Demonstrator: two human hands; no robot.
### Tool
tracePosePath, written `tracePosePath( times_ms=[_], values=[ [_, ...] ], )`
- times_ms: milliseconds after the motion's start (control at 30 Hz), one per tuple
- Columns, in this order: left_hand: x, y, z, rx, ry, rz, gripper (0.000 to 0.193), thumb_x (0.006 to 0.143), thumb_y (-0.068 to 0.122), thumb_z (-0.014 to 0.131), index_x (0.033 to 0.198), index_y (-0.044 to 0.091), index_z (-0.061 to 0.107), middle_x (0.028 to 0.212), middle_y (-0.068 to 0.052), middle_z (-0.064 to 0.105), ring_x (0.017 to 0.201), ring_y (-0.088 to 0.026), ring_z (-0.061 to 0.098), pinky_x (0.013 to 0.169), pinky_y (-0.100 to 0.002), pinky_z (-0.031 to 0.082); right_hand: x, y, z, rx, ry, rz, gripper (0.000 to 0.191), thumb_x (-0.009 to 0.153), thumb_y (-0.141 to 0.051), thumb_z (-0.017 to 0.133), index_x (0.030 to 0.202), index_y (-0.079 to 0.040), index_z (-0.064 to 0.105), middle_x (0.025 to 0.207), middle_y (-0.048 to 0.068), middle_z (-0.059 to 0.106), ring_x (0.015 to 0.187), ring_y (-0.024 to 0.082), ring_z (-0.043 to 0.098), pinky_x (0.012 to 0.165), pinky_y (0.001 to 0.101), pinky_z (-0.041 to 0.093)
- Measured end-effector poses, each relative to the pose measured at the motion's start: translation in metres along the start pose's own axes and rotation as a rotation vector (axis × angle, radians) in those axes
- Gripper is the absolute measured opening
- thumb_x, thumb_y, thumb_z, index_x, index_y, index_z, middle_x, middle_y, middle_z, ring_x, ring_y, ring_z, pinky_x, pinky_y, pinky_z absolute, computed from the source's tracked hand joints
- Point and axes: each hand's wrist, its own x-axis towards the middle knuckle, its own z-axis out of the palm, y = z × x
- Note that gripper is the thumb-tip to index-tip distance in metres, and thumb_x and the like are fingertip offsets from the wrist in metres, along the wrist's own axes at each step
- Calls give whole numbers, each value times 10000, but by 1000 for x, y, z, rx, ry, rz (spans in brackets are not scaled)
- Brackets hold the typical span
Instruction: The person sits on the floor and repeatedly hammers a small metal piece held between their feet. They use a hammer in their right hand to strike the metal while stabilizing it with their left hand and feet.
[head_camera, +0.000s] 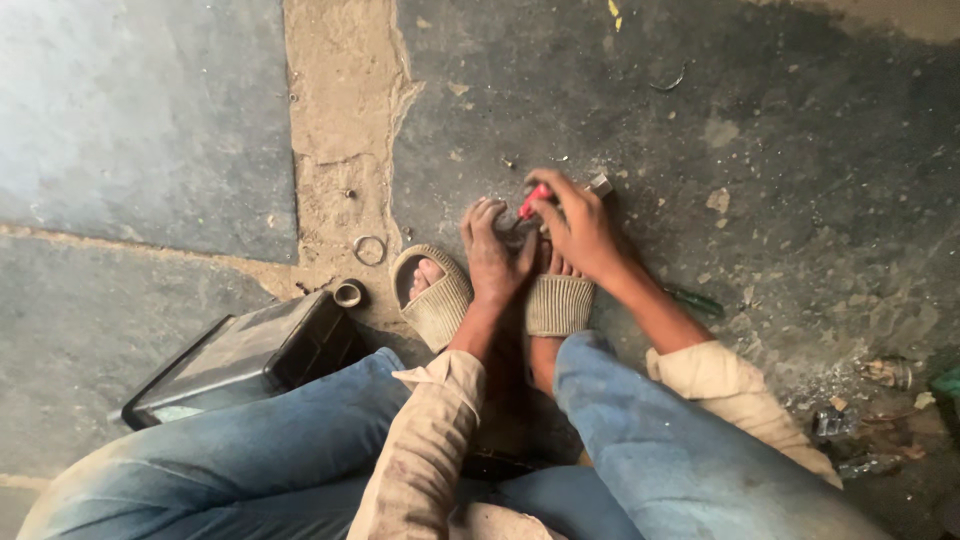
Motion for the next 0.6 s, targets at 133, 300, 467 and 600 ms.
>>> tracePosePath(
  times_ms=[133, 300, 467, 600],
  values=[
    [6, 5, -6, -8, 7, -12, 711, 763, 132, 864, 1344, 10, 472, 1337, -192, 544, 1354, -414, 461, 1188, -491, 369, 15, 16, 4, 145, -42, 147, 293, 1025, -57, 601, 1317, -67, 569, 1026, 178, 707, 963, 326, 744, 850, 393, 564],
    [7, 2, -6, -36, 21, 7, 697, 788, 121, 839, 1366, 16, 464, 1365, -188, 524, 1371, -405, 455, 1204, -496, 364, 11, -4, 4, 31, -15, 112, 320, 1017, -40, 600, 1333, -45, 553, 1076, 220, 703, 983, 390, 715, 791, 433, 549],
    [-1, -7, -1, -72, 17, -58, 719, 759, 124, 805, 1379, 16, 459, 1385, -190, 503, 1392, -405, 426, 1221, -504, 329, -18, -23, -3, -56, 43, -28, 313, 1009, -35, 603, 1317, -16, 556, 1115, 232, 692, 985, 406, 713, 805, 444, 555],
    [-7, -11, 4, -75, 16, -110, 730, 753, 135, 812, 1385, 24, 464, 1389, -181, 502, 1396, -401, 415, 1225, -502, 314, -23, -21, -3, -59, 48, -70, 297, 1023, -52, 622, 1309, -6, 556, 1111, 217, 693, 993, 399, 714, 827, 450, 553]
  ],
)
